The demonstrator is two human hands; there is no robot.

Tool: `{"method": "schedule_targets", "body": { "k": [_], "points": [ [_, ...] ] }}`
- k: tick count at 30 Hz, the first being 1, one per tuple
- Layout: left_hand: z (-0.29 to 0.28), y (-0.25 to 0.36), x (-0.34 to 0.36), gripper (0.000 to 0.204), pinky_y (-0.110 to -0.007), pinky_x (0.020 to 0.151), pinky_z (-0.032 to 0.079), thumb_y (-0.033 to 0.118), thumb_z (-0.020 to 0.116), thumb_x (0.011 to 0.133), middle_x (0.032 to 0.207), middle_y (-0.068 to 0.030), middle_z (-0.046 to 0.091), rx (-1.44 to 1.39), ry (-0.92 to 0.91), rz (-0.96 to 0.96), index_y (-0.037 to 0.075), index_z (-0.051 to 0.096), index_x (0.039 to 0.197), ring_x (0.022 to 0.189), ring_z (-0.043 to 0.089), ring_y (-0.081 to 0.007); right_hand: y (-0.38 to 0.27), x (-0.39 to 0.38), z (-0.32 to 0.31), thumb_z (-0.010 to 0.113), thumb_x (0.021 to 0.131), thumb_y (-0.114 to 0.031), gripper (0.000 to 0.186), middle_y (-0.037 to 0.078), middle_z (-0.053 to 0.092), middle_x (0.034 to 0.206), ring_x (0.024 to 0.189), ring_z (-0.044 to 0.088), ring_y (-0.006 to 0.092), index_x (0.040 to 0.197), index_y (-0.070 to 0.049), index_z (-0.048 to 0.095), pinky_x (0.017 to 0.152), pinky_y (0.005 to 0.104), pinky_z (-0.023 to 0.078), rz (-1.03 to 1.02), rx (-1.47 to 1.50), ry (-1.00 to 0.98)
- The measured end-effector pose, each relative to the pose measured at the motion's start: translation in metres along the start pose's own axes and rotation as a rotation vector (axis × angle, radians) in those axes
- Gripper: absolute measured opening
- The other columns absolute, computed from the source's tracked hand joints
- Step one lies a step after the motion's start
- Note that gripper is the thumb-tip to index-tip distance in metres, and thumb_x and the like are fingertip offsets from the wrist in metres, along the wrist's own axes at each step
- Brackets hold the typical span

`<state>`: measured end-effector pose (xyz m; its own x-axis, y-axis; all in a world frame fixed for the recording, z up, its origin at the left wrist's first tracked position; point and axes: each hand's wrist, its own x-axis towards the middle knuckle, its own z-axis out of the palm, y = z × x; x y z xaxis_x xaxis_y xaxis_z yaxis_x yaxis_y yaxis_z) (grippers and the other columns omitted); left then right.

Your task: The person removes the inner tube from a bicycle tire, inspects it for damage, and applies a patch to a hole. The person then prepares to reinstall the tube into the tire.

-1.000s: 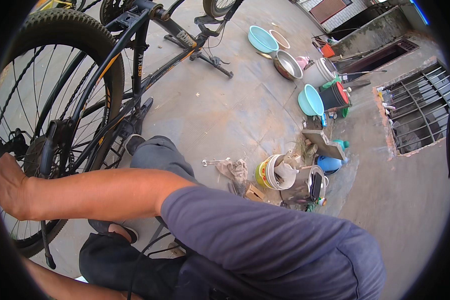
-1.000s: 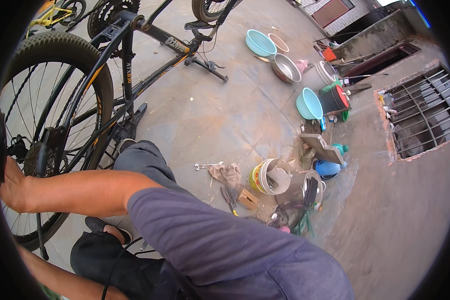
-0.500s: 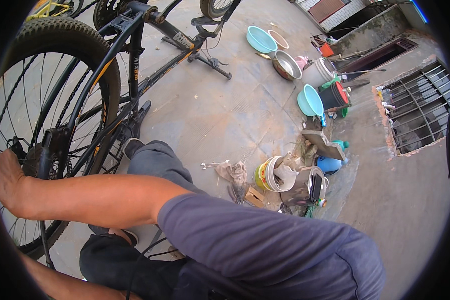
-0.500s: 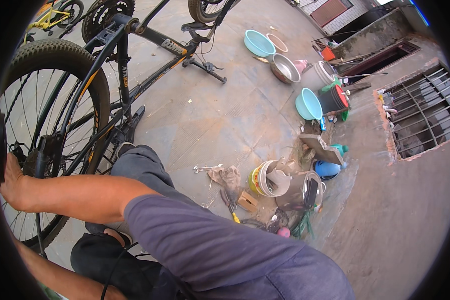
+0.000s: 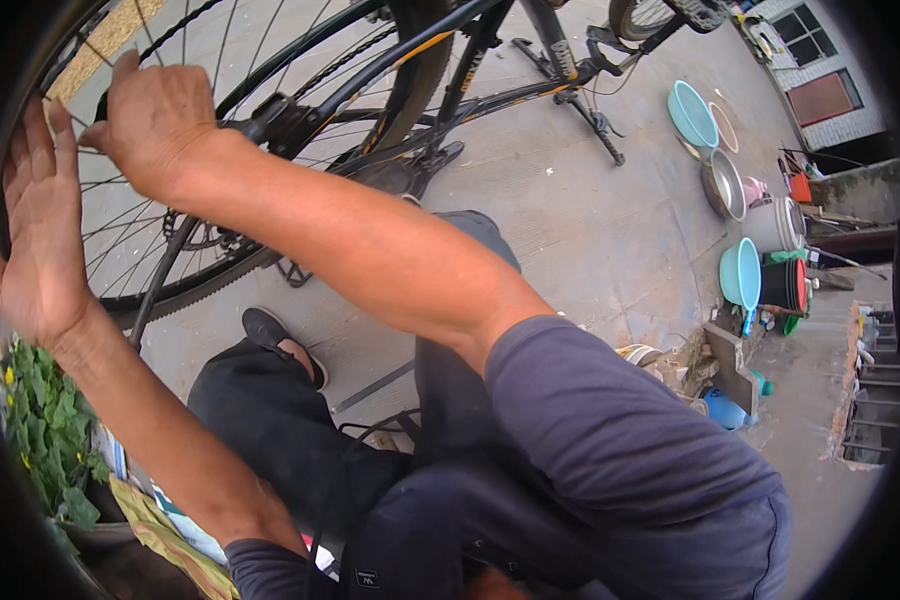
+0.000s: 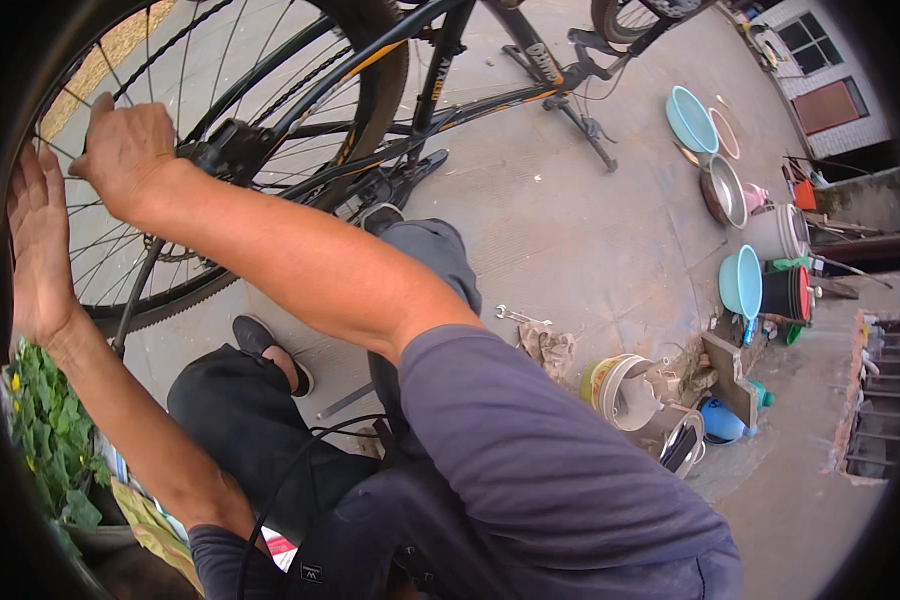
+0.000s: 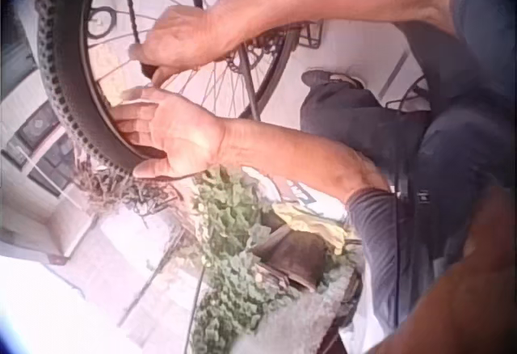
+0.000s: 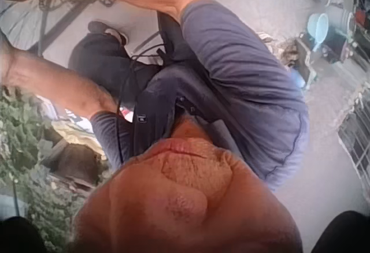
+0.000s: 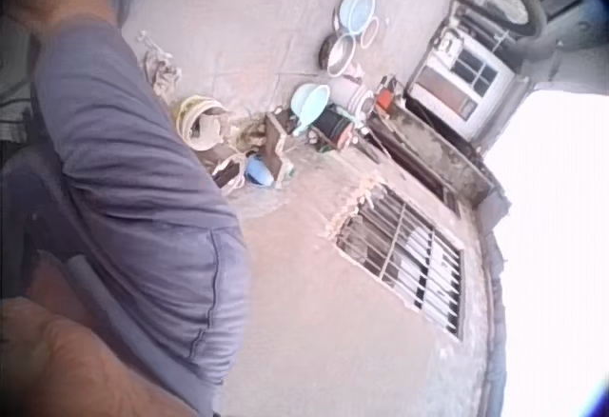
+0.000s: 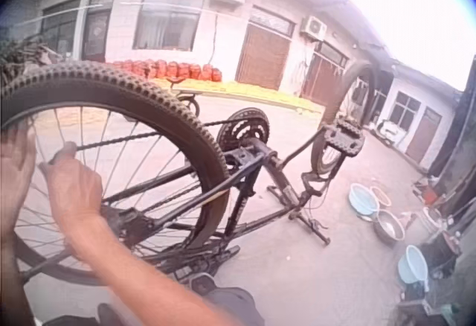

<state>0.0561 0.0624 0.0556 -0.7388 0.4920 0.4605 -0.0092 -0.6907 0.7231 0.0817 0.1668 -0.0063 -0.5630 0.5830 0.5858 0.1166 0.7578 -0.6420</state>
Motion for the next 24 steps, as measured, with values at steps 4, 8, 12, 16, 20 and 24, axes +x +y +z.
{"method": "schedule_targets", "body": {
  "k": [4,8,12,16,20,24],
  "points": [
    [-0.068,0.019,0.028,0.077,-0.062,0.120,0.004,0.051,0.034,0.098,0.163,-0.0145,0.018,-0.830,-0.517,-0.295,0.003,0.017,0.156,0.152,0.012,-0.0315,-0.017,-0.003,-0.026,0.066,0.091,-0.037,0.041,0.025,0.069,0.078,0.079,0.069,0.0427,0.097,0.004,0.063,0.073,0.0499,0.054,-0.049,0.092,0.031],
    [-0.098,0.031,0.020,0.082,-0.060,0.119,0.008,0.056,0.035,0.097,0.162,-0.0149,0.020,-0.914,-0.352,-0.282,0.002,0.018,0.155,0.151,0.016,-0.0292,-0.007,0.004,-0.021,0.070,0.087,-0.041,0.051,0.025,0.070,0.082,0.081,0.070,0.0410,0.103,0.006,0.059,0.075,0.0478,0.056,-0.039,-0.018,-0.034],
    [-0.105,0.035,0.009,0.085,-0.059,0.119,0.011,0.060,0.036,0.096,0.161,-0.0152,0.023,-0.965,-0.222,-0.298,0.000,0.020,0.154,0.150,0.020,-0.0284,-0.004,0.004,-0.024,0.069,0.087,-0.043,0.053,0.027,0.070,0.083,0.083,0.070,0.0421,0.103,0.007,0.060,0.077,0.0482,0.055,-0.025,-0.085,-0.047],
    [-0.109,0.034,0.005,0.082,-0.059,0.119,0.013,0.060,0.035,0.097,0.157,-0.0163,0.032,-0.979,-0.244,-0.297,-0.002,0.027,0.151,0.147,0.027,-0.0295,-0.004,0.003,-0.026,0.070,0.087,-0.043,0.053,0.028,0.069,0.084,0.084,0.069,0.0432,0.103,0.007,0.060,0.078,0.0490,0.055,-0.033,-0.103,-0.032],
    [-0.105,0.037,-0.001,0.078,-0.059,0.119,0.014,0.060,0.033,0.099,0.151,-0.0167,0.041,-0.942,-0.269,-0.294,-0.002,0.034,0.146,0.143,0.033,-0.0302,-0.006,0.002,-0.024,0.070,0.087,-0.043,0.053,0.027,0.069,0.083,0.084,0.069,0.0431,0.102,0.007,0.060,0.078,0.0490,0.054,-0.048,-0.098,-0.021],
    [-0.099,0.039,-0.007,0.073,-0.060,0.118,0.015,0.058,0.033,0.100,0.145,-0.0175,0.046,-0.921,-0.288,-0.280,-0.002,0.039,0.141,0.141,0.037,-0.0302,-0.003,0.003,-0.025,0.070,0.087,-0.043,0.053,0.026,0.069,0.083,0.084,0.069,0.0420,0.102,0.007,0.060,0.077,0.0489,0.054,-0.056,-0.103,-0.014]
  ]
}}
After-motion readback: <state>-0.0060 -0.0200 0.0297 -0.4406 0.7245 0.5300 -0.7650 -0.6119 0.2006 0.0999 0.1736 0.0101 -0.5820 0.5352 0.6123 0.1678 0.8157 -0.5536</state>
